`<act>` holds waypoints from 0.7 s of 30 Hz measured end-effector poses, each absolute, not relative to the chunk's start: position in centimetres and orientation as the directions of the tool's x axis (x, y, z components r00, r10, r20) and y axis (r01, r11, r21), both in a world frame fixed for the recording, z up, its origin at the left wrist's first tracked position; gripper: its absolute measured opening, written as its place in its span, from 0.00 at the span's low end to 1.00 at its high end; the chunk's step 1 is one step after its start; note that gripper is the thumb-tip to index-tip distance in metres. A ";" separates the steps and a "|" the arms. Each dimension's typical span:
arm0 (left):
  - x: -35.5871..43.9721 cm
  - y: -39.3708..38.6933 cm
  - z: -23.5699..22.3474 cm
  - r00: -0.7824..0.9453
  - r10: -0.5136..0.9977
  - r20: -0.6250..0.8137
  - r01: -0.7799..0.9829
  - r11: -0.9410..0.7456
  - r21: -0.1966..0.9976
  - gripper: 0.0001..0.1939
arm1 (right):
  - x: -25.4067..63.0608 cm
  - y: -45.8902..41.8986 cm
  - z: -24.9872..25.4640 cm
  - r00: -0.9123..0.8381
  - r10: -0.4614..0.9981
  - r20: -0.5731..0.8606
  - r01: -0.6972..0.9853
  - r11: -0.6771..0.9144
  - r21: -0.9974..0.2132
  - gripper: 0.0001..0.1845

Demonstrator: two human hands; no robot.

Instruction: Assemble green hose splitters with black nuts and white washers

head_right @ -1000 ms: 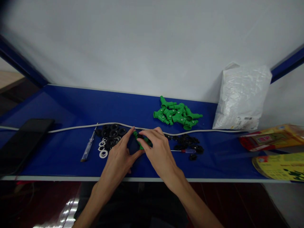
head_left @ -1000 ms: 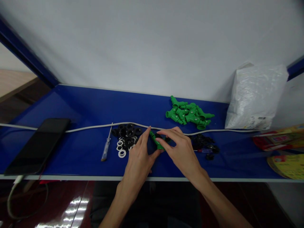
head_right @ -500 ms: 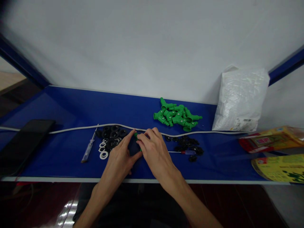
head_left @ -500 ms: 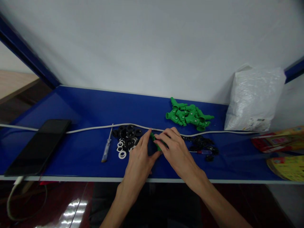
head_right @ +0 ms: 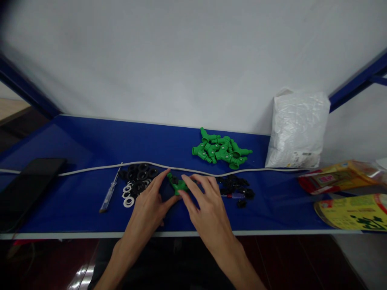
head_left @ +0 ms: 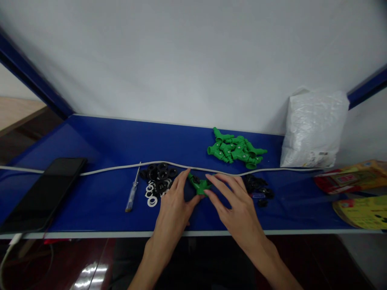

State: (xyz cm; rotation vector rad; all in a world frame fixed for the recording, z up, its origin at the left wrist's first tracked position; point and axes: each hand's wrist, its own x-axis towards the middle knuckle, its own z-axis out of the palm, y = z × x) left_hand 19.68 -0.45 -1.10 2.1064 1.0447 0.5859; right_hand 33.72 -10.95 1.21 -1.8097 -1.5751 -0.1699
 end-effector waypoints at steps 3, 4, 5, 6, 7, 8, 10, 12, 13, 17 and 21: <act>19.7 -0.5 -0.7 0.561 0.824 0.074 0.515 -0.418 0.748 0.33 | 36.0 -14.2 0.9 0.346 0.747 0.568 0.909 -0.117 -0.399 0.13; 19.7 -0.6 -0.6 0.560 0.826 0.067 0.518 -0.412 0.750 0.34 | 37.0 -15.1 0.7 0.365 0.733 0.574 0.912 -0.159 -0.377 0.11; 19.7 -0.6 -0.4 0.559 0.828 0.053 0.522 -0.401 0.753 0.34 | 38.0 -15.9 0.6 0.377 0.723 0.580 0.916 -0.198 -0.348 0.09; 19.7 -0.6 -0.3 0.559 0.828 0.028 0.529 -0.383 0.758 0.34 | 39.0 -16.4 0.4 0.382 0.722 0.577 0.919 -0.231 -0.319 0.08; 19.7 -0.6 -0.1 0.561 0.828 -0.006 0.539 -0.359 0.762 0.35 | 39.8 -16.7 0.3 0.375 0.724 0.579 0.925 -0.251 -0.284 0.07; 19.7 -0.5 0.0 0.561 0.827 -0.045 0.552 -0.334 0.764 0.35 | 40.4 -16.8 0.2 0.363 0.735 0.572 0.931 -0.262 -0.254 0.08; 19.8 -0.5 0.2 0.565 0.818 -0.111 0.575 -0.293 0.764 0.36 | 41.0 -16.3 0.0 0.333 0.760 0.558 0.943 -0.263 -0.205 0.09; 19.8 -0.5 0.3 0.566 0.813 -0.137 0.585 -0.279 0.762 0.36 | 41.0 -15.3 -0.2 0.311 0.789 0.530 0.950 -0.257 -0.175 0.10; 19.8 -0.5 0.3 0.566 0.813 -0.133 0.584 -0.282 0.762 0.36 | 40.9 -14.8 -0.3 0.306 0.800 0.517 0.952 -0.259 -0.163 0.11; 19.7 -0.5 0.0 0.564 0.824 -0.046 0.565 -0.345 0.750 0.36 | 40.8 -13.4 -1.1 0.305 0.837 0.454 0.952 -0.281 -0.121 0.11; 19.6 -0.5 -0.2 0.564 0.825 0.034 0.544 -0.402 0.737 0.35 | 41.6 -13.1 -1.7 0.291 0.838 0.462 0.957 -0.266 -0.119 0.12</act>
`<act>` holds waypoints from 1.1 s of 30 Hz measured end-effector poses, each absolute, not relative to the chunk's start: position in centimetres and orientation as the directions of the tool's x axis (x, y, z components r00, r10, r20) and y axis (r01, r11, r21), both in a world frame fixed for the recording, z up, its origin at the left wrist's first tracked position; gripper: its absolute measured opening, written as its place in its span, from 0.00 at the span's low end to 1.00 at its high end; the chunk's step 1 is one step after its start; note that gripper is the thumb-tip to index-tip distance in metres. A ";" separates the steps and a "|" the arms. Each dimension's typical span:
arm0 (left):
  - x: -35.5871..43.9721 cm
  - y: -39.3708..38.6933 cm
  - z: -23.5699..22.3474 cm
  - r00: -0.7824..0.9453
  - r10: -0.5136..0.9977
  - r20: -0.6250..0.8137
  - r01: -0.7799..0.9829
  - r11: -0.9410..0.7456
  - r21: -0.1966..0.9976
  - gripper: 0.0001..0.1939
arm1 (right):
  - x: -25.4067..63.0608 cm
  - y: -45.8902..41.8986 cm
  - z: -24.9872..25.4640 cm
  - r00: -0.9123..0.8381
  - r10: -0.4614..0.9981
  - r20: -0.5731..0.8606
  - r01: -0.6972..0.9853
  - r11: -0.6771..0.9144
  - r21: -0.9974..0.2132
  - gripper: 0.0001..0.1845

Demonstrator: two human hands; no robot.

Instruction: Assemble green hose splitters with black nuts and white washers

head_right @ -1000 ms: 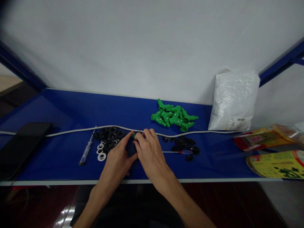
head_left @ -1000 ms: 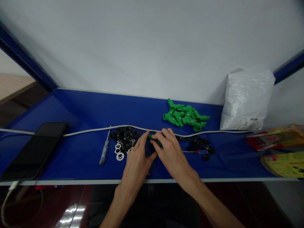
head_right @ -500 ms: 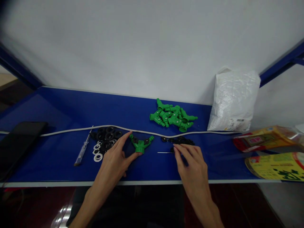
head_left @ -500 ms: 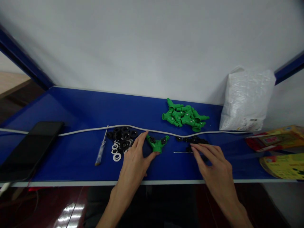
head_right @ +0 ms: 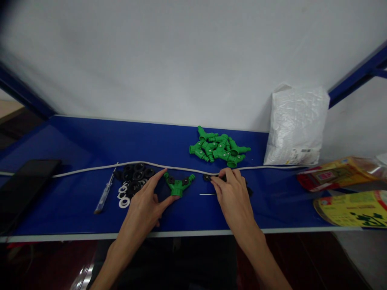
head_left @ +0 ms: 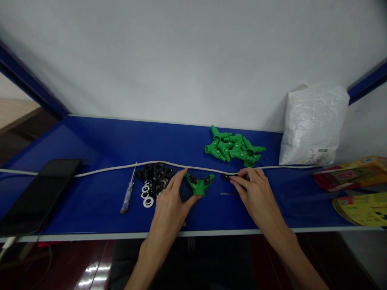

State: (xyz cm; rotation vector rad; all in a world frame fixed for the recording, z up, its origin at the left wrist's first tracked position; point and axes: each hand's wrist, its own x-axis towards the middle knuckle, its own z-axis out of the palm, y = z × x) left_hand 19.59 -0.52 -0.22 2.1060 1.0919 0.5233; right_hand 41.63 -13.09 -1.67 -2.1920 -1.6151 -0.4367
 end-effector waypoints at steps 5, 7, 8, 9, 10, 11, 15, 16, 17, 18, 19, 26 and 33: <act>19.6 -0.5 -0.5 0.558 0.826 0.083 0.522 -0.426 0.739 0.33 | 42.1 -13.4 -1.0 0.230 0.881 0.414 0.972 -0.230 -0.049 0.12; 19.5 -0.5 -0.6 0.558 0.824 0.095 0.511 -0.432 0.743 0.33 | 42.2 -13.6 -0.6 0.214 0.892 0.397 0.974 -0.228 -0.013 0.10; 19.5 -0.5 -0.7 0.560 0.822 0.101 0.504 -0.435 0.746 0.32 | 42.2 -13.7 -0.4 0.209 0.897 0.389 0.973 -0.230 0.006 0.09; 19.5 -0.5 -0.7 0.563 0.820 0.105 0.498 -0.438 0.748 0.32 | 42.3 -13.8 -0.2 0.207 0.902 0.380 0.972 -0.232 0.022 0.09; 19.5 -0.5 -0.7 0.565 0.818 0.105 0.495 -0.438 0.750 0.32 | 42.4 -13.8 -0.2 0.205 0.906 0.369 0.972 -0.234 0.034 0.09; 19.5 -0.5 -0.7 0.567 0.818 0.101 0.496 -0.437 0.751 0.32 | 42.5 -13.9 -0.1 0.203 0.912 0.356 0.971 -0.233 0.043 0.09; 19.5 -0.5 -0.5 0.567 0.820 0.075 0.515 -0.425 0.744 0.32 | 42.8 -13.8 -0.2 0.172 0.931 0.321 0.978 -0.199 0.054 0.08; 19.5 -0.5 -0.5 0.567 0.821 0.074 0.520 -0.426 0.741 0.32 | 42.8 -13.7 -0.3 0.154 0.935 0.320 0.982 -0.180 0.055 0.09; 19.5 -0.5 -0.4 0.566 0.821 0.075 0.524 -0.428 0.737 0.32 | 42.9 -13.6 -0.3 0.130 0.939 0.319 0.986 -0.157 0.058 0.09; 19.6 -0.5 -0.4 0.564 0.822 0.076 0.528 -0.430 0.733 0.32 | 43.0 -13.5 -0.3 0.105 0.942 0.318 0.989 -0.132 0.064 0.09; 19.6 -0.5 -0.4 0.563 0.823 0.075 0.532 -0.430 0.730 0.32 | 43.1 -13.4 -0.3 0.079 0.947 0.312 0.992 -0.106 0.072 0.10; 19.6 -0.6 -0.4 0.560 0.826 0.067 0.537 -0.424 0.729 0.34 | 43.5 -12.6 0.3 -0.038 0.992 0.119 0.985 0.018 0.169 0.11; 19.5 -0.7 -0.5 0.559 0.825 0.084 0.524 -0.430 0.735 0.35 | 43.6 -12.6 0.4 -0.047 0.986 0.162 0.985 0.019 0.170 0.14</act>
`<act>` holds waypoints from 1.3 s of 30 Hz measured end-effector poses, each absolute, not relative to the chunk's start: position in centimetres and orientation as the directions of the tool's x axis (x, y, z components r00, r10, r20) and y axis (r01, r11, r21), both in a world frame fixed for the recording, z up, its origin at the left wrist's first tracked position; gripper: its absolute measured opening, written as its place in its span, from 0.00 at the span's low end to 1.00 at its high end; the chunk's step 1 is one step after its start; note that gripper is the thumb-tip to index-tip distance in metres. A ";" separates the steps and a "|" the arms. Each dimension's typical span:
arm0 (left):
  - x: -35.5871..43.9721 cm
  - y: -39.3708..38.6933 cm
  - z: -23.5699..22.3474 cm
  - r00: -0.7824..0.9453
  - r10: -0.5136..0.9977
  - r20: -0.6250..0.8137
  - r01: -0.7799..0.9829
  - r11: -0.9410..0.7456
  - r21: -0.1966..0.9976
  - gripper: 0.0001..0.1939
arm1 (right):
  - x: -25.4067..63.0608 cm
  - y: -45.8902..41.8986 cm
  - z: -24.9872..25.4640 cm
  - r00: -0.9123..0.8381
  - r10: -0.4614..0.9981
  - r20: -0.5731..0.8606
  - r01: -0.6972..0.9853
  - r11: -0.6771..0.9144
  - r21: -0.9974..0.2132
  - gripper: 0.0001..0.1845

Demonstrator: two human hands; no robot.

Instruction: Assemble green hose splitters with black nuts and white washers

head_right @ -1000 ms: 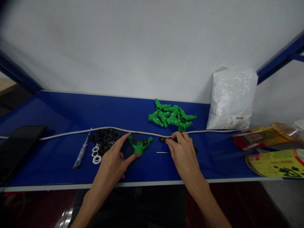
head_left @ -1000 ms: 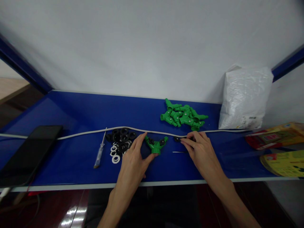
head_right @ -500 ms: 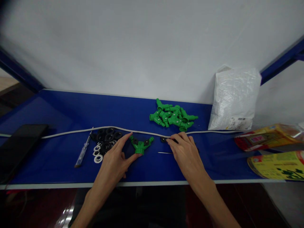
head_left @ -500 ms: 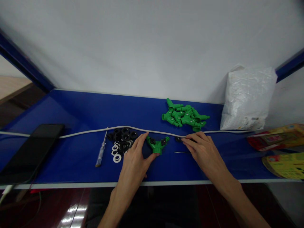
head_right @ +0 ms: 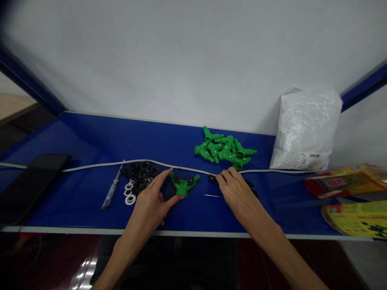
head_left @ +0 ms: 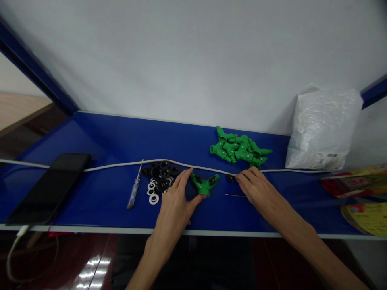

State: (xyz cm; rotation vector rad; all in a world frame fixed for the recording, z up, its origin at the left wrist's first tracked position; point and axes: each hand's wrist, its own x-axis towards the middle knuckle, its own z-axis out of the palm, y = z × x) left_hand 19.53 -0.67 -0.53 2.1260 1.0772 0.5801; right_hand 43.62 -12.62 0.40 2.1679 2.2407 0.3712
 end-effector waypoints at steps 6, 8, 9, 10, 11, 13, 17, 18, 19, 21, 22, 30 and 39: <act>19.5 -0.7 -1.0 0.569 0.814 0.119 0.472 -0.441 0.764 0.34 | 40.9 -10.4 3.7 0.214 0.943 0.255 0.877 -0.071 -0.475 0.09; 19.5 -0.6 -1.1 0.574 0.810 0.119 0.464 -0.441 0.768 0.34 | 39.4 -8.8 4.8 0.244 0.961 0.132 0.751 -0.101 -0.653 0.09; 19.5 -0.6 -1.2 0.578 0.807 0.118 0.458 -0.441 0.772 0.34 | 38.7 -8.0 5.2 0.242 0.968 0.070 0.685 -0.120 -0.719 0.09; 19.5 -0.6 -1.2 0.583 0.804 0.118 0.451 -0.441 0.776 0.35 | 38.1 -7.2 5.4 0.223 0.975 0.013 0.625 -0.133 -0.769 0.10; 19.5 -0.6 -1.3 0.586 0.801 0.119 0.444 -0.441 0.780 0.35 | 37.7 -6.5 5.5 0.200 0.979 -0.028 0.579 -0.141 -0.803 0.10; 19.6 -0.5 -1.4 0.589 0.800 0.112 0.434 -0.430 0.792 0.35 | 37.4 -5.5 5.4 0.148 0.986 -0.083 0.526 -0.149 -0.837 0.11; 19.7 -0.5 -1.6 0.585 0.806 0.087 0.439 -0.406 0.801 0.35 | 37.7 -4.7 4.9 0.105 0.985 -0.138 0.518 -0.173 -0.838 0.12; 19.7 -0.5 -1.6 0.584 0.806 0.092 0.437 -0.408 0.801 0.35 | 37.7 -4.6 4.8 0.102 0.984 -0.150 0.522 -0.181 -0.833 0.12; 19.7 -0.5 -1.7 0.585 0.805 0.102 0.432 -0.415 0.800 0.35 | 37.8 -4.6 4.8 0.101 0.982 -0.157 0.527 -0.187 -0.829 0.12; 19.7 -0.5 -1.8 0.588 0.801 0.117 0.419 -0.425 0.803 0.35 | 37.7 -4.5 4.8 0.104 0.981 -0.164 0.537 -0.194 -0.821 0.12; 19.7 -0.5 -1.8 0.591 0.798 0.120 0.413 -0.426 0.805 0.35 | 37.7 -4.4 4.8 0.109 0.980 -0.165 0.541 -0.198 -0.817 0.12; 19.7 -0.5 -2.0 0.596 0.789 0.148 0.401 -0.452 0.797 0.35 | 37.4 -3.7 5.1 0.081 0.972 -0.219 0.489 -0.230 -0.841 0.11; 19.8 -0.3 -2.0 0.593 0.795 0.132 0.416 -0.442 0.795 0.35 | 37.9 -3.6 4.7 0.076 0.967 -0.245 0.436 -0.253 -0.864 0.12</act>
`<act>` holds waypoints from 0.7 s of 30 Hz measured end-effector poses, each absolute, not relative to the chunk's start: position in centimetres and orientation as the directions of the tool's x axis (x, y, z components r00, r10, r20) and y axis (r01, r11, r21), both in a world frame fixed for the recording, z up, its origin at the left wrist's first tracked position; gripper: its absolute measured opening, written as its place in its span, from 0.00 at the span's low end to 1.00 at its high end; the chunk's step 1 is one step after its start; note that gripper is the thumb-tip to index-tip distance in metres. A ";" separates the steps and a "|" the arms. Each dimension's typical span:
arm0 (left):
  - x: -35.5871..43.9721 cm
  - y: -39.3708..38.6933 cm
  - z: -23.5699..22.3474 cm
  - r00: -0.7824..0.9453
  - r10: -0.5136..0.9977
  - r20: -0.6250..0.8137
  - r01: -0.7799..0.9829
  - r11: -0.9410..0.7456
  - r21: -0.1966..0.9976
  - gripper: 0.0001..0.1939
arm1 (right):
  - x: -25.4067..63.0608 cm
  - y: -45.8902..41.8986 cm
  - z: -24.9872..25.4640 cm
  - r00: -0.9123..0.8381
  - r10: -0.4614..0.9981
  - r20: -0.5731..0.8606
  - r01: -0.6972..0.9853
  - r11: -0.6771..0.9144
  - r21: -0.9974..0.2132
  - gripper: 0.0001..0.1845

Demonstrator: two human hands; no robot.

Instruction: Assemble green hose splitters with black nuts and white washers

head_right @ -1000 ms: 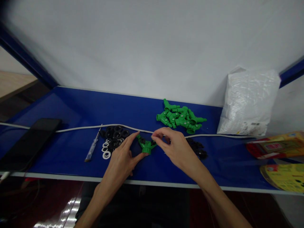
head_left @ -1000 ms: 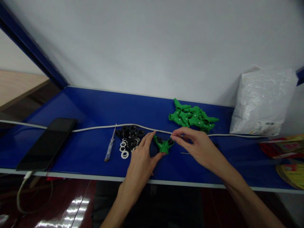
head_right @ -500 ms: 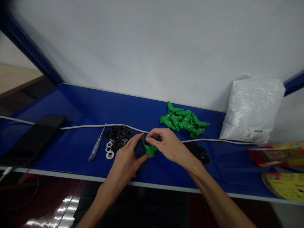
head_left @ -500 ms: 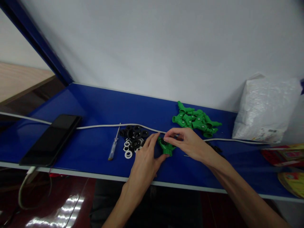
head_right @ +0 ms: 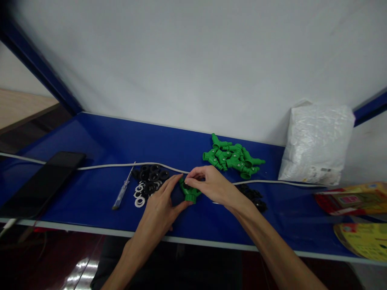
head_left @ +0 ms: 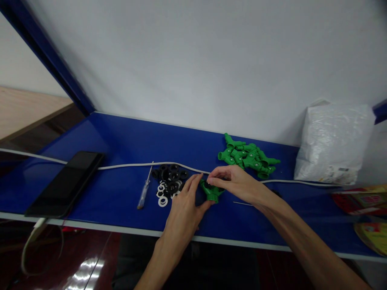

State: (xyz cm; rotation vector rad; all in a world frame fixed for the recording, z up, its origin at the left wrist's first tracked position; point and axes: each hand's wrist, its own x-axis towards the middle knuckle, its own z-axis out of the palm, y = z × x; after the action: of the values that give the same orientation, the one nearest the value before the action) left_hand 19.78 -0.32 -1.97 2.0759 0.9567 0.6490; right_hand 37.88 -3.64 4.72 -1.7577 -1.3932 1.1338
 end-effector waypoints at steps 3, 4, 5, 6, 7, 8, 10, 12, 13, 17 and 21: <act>19.8 -0.3 -2.0 0.596 0.793 0.126 0.417 -0.440 0.795 0.35 | 37.8 -3.8 4.6 0.075 0.971 -0.226 0.434 -0.236 -0.869 0.12; 19.8 -0.4 -2.0 0.596 0.793 0.126 0.418 -0.440 0.795 0.35 | 37.8 -3.9 4.6 0.076 0.972 -0.222 0.433 -0.233 -0.871 0.12; 19.9 -0.4 -2.0 0.595 0.793 0.128 0.418 -0.442 0.794 0.35 | 37.8 -3.9 4.6 0.078 0.972 -0.221 0.432 -0.233 -0.871 0.12; 19.9 -0.4 -2.0 0.594 0.793 0.134 0.417 -0.445 0.793 0.35 | 37.8 -4.0 4.6 0.080 0.972 -0.222 0.431 -0.235 -0.871 0.12; 19.9 -0.4 -2.1 0.593 0.793 0.141 0.413 -0.450 0.792 0.35 | 37.8 -4.0 4.6 0.082 0.971 -0.224 0.430 -0.237 -0.871 0.13; 19.9 -0.4 -2.1 0.592 0.792 0.148 0.409 -0.453 0.792 0.34 | 37.9 -4.0 4.5 0.084 0.971 -0.226 0.427 -0.240 -0.872 0.13; 19.8 -0.3 -2.1 0.594 0.790 0.155 0.401 -0.457 0.794 0.34 | 38.0 -4.0 4.4 0.086 0.970 -0.228 0.420 -0.243 -0.874 0.13; 19.8 -0.3 -2.1 0.593 0.790 0.153 0.401 -0.456 0.795 0.34 | 38.0 -4.0 4.3 0.088 0.969 -0.229 0.411 -0.245 -0.878 0.14; 19.8 -0.3 -2.1 0.592 0.792 0.151 0.405 -0.455 0.793 0.34 | 38.0 -4.0 4.2 0.091 0.969 -0.228 0.407 -0.246 -0.880 0.15; 19.7 -0.3 -2.0 0.593 0.793 0.143 0.416 -0.453 0.789 0.33 | 37.6 -4.1 4.2 0.110 0.969 -0.219 0.406 -0.245 -0.880 0.16; 19.8 -0.3 -2.0 0.594 0.794 0.129 0.424 -0.445 0.789 0.34 | 37.4 -4.3 4.5 0.118 0.970 -0.212 0.421 -0.243 -0.874 0.15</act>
State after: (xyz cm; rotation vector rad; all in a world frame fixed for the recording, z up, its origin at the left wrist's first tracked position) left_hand 19.79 -0.33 -1.99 2.0841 0.9612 0.6410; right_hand 37.39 -4.28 4.51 -1.7525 -1.3562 1.0838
